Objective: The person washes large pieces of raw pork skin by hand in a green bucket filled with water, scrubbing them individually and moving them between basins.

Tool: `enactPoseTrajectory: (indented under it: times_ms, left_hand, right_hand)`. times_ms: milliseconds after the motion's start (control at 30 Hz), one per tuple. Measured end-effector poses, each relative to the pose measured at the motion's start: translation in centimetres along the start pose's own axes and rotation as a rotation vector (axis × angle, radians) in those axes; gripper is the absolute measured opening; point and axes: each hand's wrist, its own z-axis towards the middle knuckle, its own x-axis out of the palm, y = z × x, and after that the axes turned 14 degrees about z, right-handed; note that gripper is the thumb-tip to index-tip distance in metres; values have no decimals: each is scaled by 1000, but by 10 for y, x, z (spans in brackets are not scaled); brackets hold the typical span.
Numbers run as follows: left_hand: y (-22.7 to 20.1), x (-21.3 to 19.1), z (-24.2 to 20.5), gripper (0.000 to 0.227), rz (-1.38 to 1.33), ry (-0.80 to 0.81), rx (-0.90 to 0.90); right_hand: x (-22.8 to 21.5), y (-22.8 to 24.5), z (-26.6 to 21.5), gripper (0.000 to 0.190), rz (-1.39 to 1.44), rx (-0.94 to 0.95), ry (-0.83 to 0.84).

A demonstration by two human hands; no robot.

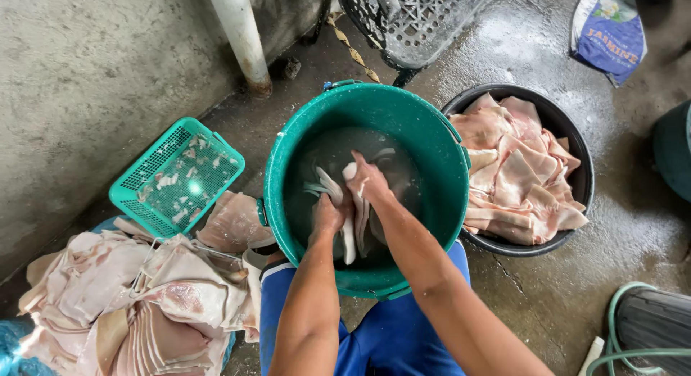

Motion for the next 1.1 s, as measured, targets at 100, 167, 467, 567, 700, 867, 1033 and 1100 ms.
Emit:
enactPoseTrajectory:
  times_ms: [100, 167, 467, 567, 700, 867, 1033, 1100]
  left_hand:
    - [-1, 0, -4, 58, 10, -12, -10]
    - [-3, -5, 3, 60, 21, -21, 3]
    - [11, 3, 17, 51, 134, 4, -70]
    - [24, 20, 24, 57, 60, -31, -43]
    - [27, 35, 32, 60, 152, -14, -1]
    - [20, 36, 24, 47, 211, 154, -87]
    - [-12, 11, 12, 39, 35, -51, 123]
    - [-22, 3, 4, 38, 3, -139, 262]
  right_hand:
    - [-30, 5, -22, 59, -934, -485, 31]
    - [-41, 1, -26, 47, -1071, -818, 62]
    - [-4, -39, -2, 32, -909, -1069, 458]
    - [9, -46, 4, 33, -815, -1048, 506]
    - [18, -57, 8, 19, -926, -852, 582]
    - [29, -73, -4, 13, -752, -1044, 456]
    - [-5, -37, -27, 20, -801, -663, 573]
    - [-26, -19, -44, 23, -752, -696, 552]
